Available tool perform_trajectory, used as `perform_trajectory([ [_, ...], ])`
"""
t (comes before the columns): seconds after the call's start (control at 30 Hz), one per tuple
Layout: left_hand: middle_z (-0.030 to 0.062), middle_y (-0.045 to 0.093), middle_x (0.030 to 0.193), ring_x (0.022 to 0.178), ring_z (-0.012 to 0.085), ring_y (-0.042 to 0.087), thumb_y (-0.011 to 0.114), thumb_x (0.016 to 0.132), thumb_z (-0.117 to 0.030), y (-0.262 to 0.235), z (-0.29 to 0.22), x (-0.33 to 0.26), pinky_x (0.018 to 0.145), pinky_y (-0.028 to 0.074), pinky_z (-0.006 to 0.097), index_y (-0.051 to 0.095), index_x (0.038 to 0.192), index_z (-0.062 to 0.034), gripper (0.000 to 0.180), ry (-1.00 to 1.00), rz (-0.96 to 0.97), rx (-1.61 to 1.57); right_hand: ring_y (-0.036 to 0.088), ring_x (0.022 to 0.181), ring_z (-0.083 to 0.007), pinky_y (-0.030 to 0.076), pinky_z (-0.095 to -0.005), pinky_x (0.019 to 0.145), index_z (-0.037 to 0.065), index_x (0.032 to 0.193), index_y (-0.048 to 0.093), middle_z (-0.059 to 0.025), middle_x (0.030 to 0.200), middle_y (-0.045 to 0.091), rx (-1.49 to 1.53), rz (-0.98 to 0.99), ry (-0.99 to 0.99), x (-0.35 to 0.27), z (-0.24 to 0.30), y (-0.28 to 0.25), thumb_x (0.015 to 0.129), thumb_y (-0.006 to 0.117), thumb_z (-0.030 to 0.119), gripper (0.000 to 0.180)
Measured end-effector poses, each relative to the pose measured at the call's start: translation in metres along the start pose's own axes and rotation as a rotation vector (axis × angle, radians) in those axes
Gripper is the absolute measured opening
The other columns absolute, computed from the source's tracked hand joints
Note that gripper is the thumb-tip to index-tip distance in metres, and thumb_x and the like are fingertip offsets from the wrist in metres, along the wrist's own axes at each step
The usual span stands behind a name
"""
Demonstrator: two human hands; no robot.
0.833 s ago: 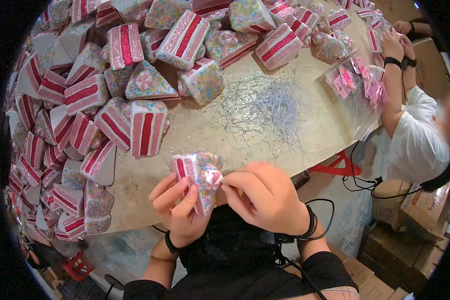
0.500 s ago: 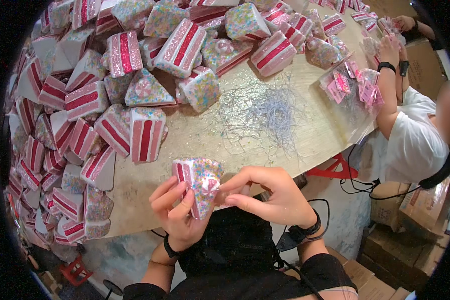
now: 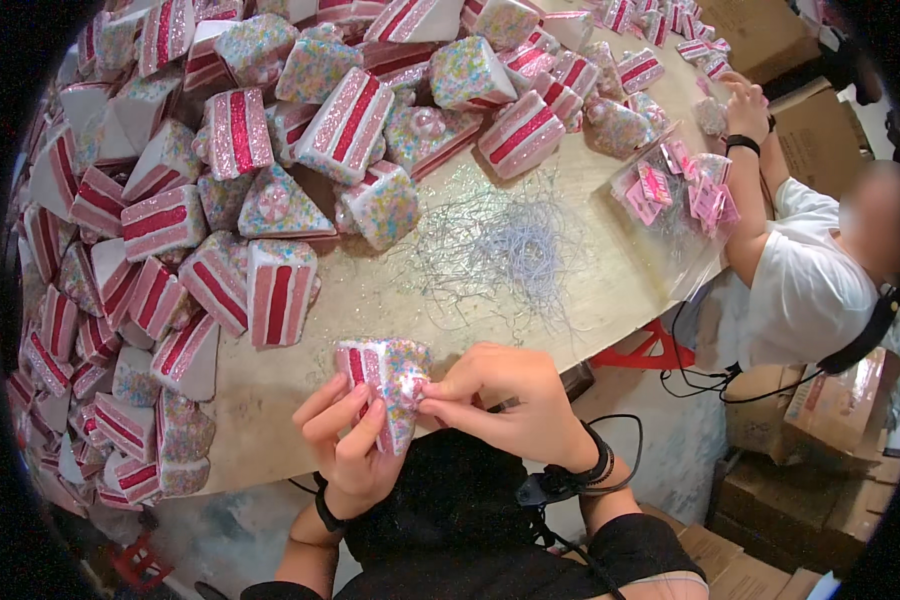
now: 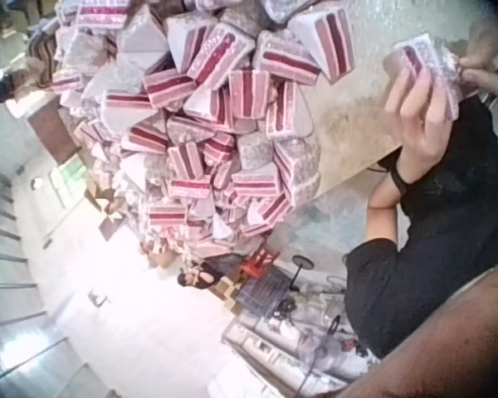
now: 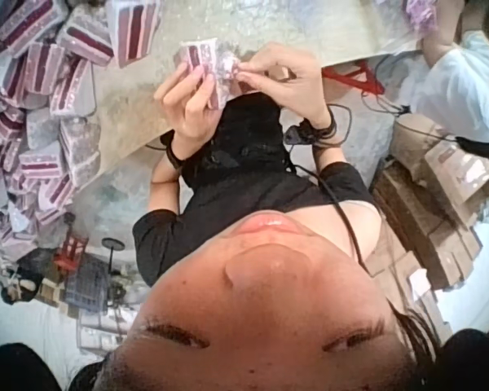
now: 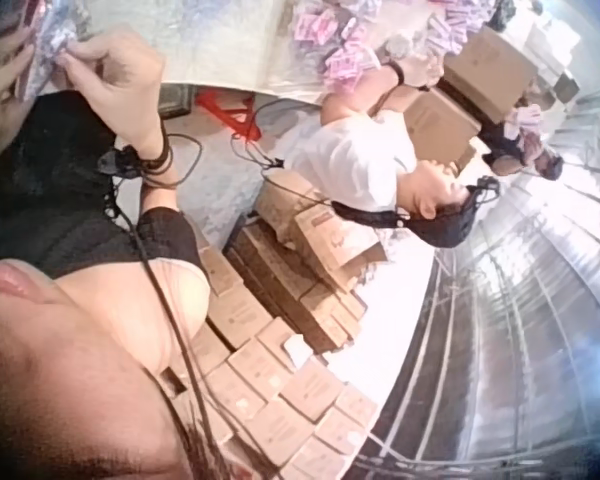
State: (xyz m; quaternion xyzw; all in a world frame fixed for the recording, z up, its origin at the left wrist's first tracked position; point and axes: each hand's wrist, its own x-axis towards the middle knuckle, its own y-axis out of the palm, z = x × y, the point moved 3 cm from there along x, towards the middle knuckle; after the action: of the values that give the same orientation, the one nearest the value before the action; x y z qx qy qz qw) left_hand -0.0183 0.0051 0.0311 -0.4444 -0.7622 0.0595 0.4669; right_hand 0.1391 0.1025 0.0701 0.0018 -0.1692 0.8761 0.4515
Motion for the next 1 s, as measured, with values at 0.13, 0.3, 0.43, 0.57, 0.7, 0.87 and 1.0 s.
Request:
perform_trajectory([
  [0.13, 0.0044, 0.059, 0.114, 0.107, 0.0287, 0.057, 0.079, 0.068, 0.006, 0.000, 0.001, 0.000, 0.084, 0.052, 0.031, 0.064, 0.109, -0.0134, 0.047, -0.006, 0.006, -0.013, 0.060, 0.067, -0.0149, 0.044, -0.0276, 0.061, 0.003, 0.087, 0.070, -0.0049, 0.077, 0.068, 0.090, 0.012, 0.194, -0.001, -0.001, -0.006, 0.081, 0.075, 0.002, 0.008],
  [0.3, 0.0033, 0.059, 0.119, 0.109, 0.0285, 0.056, 0.080, 0.070, -0.004, 0.002, -0.002, 0.002, 0.086, 0.049, 0.036, 0.065, 0.112, -0.0141, 0.046, 0.084, 0.103, 0.025, 0.055, 0.071, -0.0183, 0.040, -0.0334, 0.076, 0.010, 0.082, 0.064, -0.0012, 0.074, 0.061, -0.297, 0.245, 0.099, 0.005, 0.004, -0.019, 0.086, 0.072, 0.018, 0.012],
  [0.43, 0.0097, 0.056, 0.123, 0.114, 0.0340, 0.053, 0.078, 0.075, -0.012, 0.010, -0.002, 0.006, 0.092, 0.044, 0.046, 0.059, 0.120, -0.0087, 0.049, 0.007, 0.180, 0.093, 0.052, 0.080, -0.0212, 0.037, -0.0343, 0.081, 0.013, 0.084, 0.060, -0.0008, 0.076, 0.053, -0.273, 0.530, 0.010, 0.005, 0.003, -0.029, 0.090, 0.068, 0.023, 0.014],
  [0.57, 0.0151, 0.053, 0.126, 0.118, 0.0390, 0.050, 0.077, 0.077, -0.017, 0.014, 0.000, 0.014, 0.099, 0.038, 0.051, 0.051, 0.126, -0.0008, 0.057, -0.254, 0.209, 0.060, 0.055, 0.072, -0.0203, 0.043, -0.0340, 0.069, 0.004, 0.086, 0.061, -0.0059, 0.074, 0.054, 0.058, 0.638, 0.155, 0.015, 0.000, -0.054, 0.093, 0.066, 0.017, 0.016],
  [0.7, 0.0149, 0.052, 0.124, 0.122, 0.0375, 0.047, 0.076, 0.076, -0.013, 0.009, -0.002, 0.010, 0.107, 0.029, 0.059, 0.051, 0.126, -0.0018, 0.057, -0.183, 0.321, 0.172, 0.060, 0.076, -0.0108, 0.047, -0.0272, 0.067, 0.001, 0.089, 0.066, -0.0020, 0.082, 0.064, -0.002, 0.250, 0.166, 0.051, -0.010, -0.134, 0.090, 0.068, 0.011, 0.011],
  [0.87, 0.0095, 0.056, 0.114, 0.121, 0.0350, 0.048, 0.074, 0.079, -0.012, 0.020, -0.007, 0.018, 0.108, 0.027, 0.061, 0.060, 0.110, -0.0060, 0.034, -0.156, 0.408, 0.173, 0.059, 0.070, -0.0147, 0.047, -0.0276, 0.064, 0.002, 0.102, 0.064, -0.0047, 0.079, 0.061, -0.391, -0.804, -0.130, 0.081, -0.030, -0.340, 0.093, 0.062, 0.021, 0.022],
  [1.0, 0.0095, 0.056, 0.114, 0.120, 0.0351, 0.048, 0.074, 0.079, -0.012, 0.015, -0.006, 0.015, 0.108, 0.026, 0.061, 0.061, 0.108, -0.0060, 0.032, -0.168, 0.391, 0.184, 0.062, 0.090, -0.0372, 0.048, -0.0464, 0.082, 0.001, 0.102, 0.065, -0.0191, 0.090, 0.066, -1.564, -1.106, -0.218, 0.076, -0.018, -0.318, 0.088, 0.062, 0.020, 0.024],
])
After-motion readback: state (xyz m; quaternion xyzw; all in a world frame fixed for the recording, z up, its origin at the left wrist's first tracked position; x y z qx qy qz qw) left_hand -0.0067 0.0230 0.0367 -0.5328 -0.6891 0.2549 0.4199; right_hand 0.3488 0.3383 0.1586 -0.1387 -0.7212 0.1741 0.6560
